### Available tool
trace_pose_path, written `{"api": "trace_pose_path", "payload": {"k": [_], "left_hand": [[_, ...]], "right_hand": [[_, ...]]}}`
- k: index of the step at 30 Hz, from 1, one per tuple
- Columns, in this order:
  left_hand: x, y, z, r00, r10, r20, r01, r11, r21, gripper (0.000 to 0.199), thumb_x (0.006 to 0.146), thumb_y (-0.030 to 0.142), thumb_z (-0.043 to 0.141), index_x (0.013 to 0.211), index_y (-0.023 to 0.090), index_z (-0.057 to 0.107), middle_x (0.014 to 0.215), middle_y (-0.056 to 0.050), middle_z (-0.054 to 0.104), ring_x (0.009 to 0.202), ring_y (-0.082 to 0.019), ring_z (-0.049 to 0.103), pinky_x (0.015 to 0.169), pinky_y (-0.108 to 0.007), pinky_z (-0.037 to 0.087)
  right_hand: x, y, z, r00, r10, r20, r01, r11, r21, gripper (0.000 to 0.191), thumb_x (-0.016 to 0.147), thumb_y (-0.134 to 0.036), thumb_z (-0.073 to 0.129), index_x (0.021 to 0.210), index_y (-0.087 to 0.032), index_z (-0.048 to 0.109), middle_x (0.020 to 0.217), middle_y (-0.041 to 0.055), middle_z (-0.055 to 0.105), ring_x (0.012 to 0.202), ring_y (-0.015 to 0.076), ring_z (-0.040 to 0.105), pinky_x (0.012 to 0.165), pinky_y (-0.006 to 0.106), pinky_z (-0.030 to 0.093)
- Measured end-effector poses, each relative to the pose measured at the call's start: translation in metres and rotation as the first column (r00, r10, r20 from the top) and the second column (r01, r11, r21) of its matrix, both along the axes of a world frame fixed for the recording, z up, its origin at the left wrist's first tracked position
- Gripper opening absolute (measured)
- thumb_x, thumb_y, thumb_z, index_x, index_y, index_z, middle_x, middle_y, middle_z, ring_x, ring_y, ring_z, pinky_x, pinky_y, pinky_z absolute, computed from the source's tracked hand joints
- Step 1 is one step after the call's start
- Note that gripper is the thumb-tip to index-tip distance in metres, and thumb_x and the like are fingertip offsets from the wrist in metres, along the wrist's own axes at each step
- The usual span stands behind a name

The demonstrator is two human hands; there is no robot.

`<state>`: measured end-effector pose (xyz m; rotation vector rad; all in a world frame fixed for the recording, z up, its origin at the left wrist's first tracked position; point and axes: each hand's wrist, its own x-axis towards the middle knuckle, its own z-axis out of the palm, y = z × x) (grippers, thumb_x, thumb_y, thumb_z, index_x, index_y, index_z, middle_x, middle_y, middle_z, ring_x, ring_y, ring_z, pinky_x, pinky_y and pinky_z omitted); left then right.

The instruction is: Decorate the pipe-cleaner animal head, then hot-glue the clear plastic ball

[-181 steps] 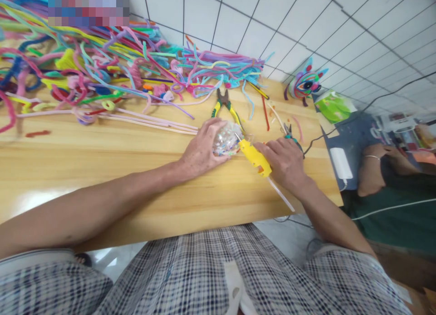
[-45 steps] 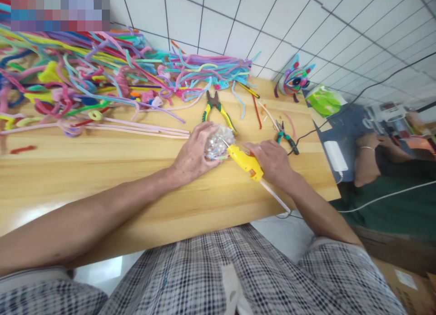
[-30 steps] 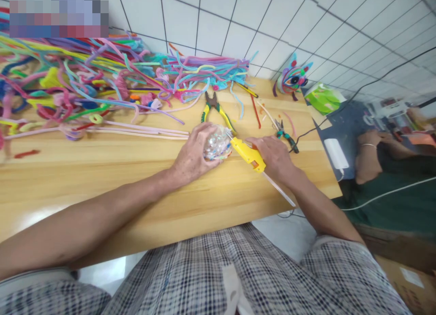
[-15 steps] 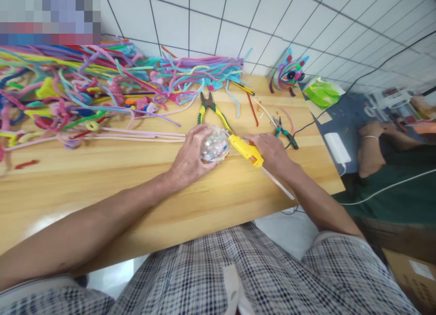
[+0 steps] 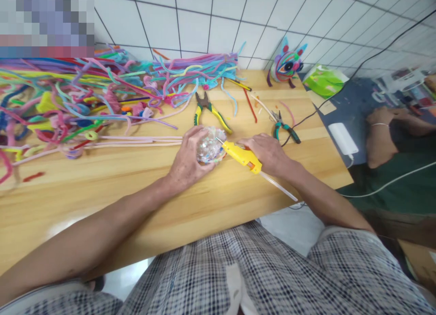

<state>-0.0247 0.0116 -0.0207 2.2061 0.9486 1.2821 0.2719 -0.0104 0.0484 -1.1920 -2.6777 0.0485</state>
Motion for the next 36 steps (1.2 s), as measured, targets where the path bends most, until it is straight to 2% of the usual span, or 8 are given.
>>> {"api": "trace_pose_path", "payload": {"k": [4,7,9,15,21,26,32,36], "left_hand": [[0.0,0.001,-0.001,1.0,0.0,-0.006,0.0,1.0,0.002,0.091,0.085,0.033,0.093,0.157,0.034,0.038,0.156,-0.015,0.054,0.15,-0.039,0.056,0.126,-0.069,0.049],[0.0,0.001,-0.001,1.0,0.0,0.007,0.0,1.0,0.025,0.094,0.083,0.028,0.093,0.159,0.032,0.038,0.156,-0.015,0.053,0.149,-0.038,0.056,0.125,-0.067,0.05],[0.0,0.001,-0.001,1.0,-0.004,0.007,0.004,0.999,0.035,0.094,0.083,0.028,0.092,0.159,0.032,0.038,0.156,-0.015,0.052,0.149,-0.037,0.056,0.125,-0.067,0.05],[-0.002,0.002,-0.001,1.0,-0.002,-0.019,0.003,0.999,0.049,0.091,0.086,0.035,0.091,0.159,0.032,0.037,0.156,-0.015,0.053,0.149,-0.036,0.056,0.125,-0.065,0.051],[-0.001,0.002,-0.001,0.999,0.023,-0.04,-0.022,0.999,0.04,0.081,0.094,0.053,0.083,0.157,0.03,0.038,0.155,-0.013,0.054,0.149,-0.037,0.056,0.124,-0.068,0.052],[-0.002,0.003,-0.003,0.999,0.026,-0.027,-0.024,0.998,0.065,0.079,0.095,0.054,0.082,0.157,0.029,0.039,0.154,-0.015,0.054,0.149,-0.036,0.056,0.125,-0.065,0.05],[-0.003,0.006,-0.009,0.999,0.023,-0.038,-0.02,0.996,0.088,0.09,0.088,0.053,0.09,0.157,0.03,0.038,0.156,-0.015,0.054,0.149,-0.037,0.056,0.125,-0.063,0.048],[-0.002,0.007,-0.009,1.0,0.008,0.027,-0.01,0.997,0.076,0.088,0.086,0.055,0.091,0.156,0.032,0.042,0.155,-0.015,0.056,0.146,-0.037,0.058,0.125,-0.062,0.049]], "right_hand": [[0.002,0.003,-0.007,0.998,-0.059,-0.018,0.059,0.998,-0.003,0.047,0.101,-0.049,0.064,0.135,-0.017,0.07,0.103,0.0118,0.082,0.097,0.0288,0.072,0.086,0.039,0.046],[0.004,0.006,-0.011,0.987,-0.158,-0.039,0.158,0.987,-0.005,0.046,0.1,-0.043,0.064,0.138,-0.019,0.068,0.111,0.0112,0.083,0.1,0.0288,0.073,0.086,0.038,0.047],[0.003,0.007,-0.012,0.984,-0.173,-0.039,0.172,0.985,-0.024,0.044,0.1,-0.041,0.064,0.138,-0.019,0.068,0.111,0.0111,0.083,0.099,0.0281,0.073,0.085,0.038,0.048],[-0.005,0.001,-0.006,0.998,-0.009,-0.058,0.007,1.0,-0.029,0.045,0.105,-0.048,0.061,0.137,-0.017,0.067,0.105,0.0108,0.083,0.096,0.0265,0.073,0.086,0.038,0.048],[0.001,0.004,-0.01,0.993,-0.081,-0.09,0.083,0.996,0.015,0.044,0.105,-0.042,0.06,0.14,-0.017,0.065,0.108,0.0116,0.082,0.096,0.0268,0.073,0.084,0.038,0.046],[-0.008,-0.004,-0.005,1.0,-0.014,-0.021,0.014,1.0,0.023,0.044,0.108,-0.047,0.057,0.137,-0.015,0.067,0.104,0.0124,0.082,0.096,0.0272,0.072,0.086,0.039,0.046],[-0.026,-0.014,0.008,0.996,0.064,0.054,-0.074,0.979,0.191,0.033,0.112,-0.023,0.048,0.134,-0.009,0.068,0.095,0.0118,0.08,0.09,0.0256,0.071,0.081,0.039,0.043],[-0.03,-0.022,0.006,0.993,0.092,0.069,-0.106,0.965,0.241,0.038,0.112,-0.014,0.04,0.139,-0.011,0.067,0.089,0.0086,0.079,0.085,0.0239,0.07,0.078,0.04,0.042]]}}
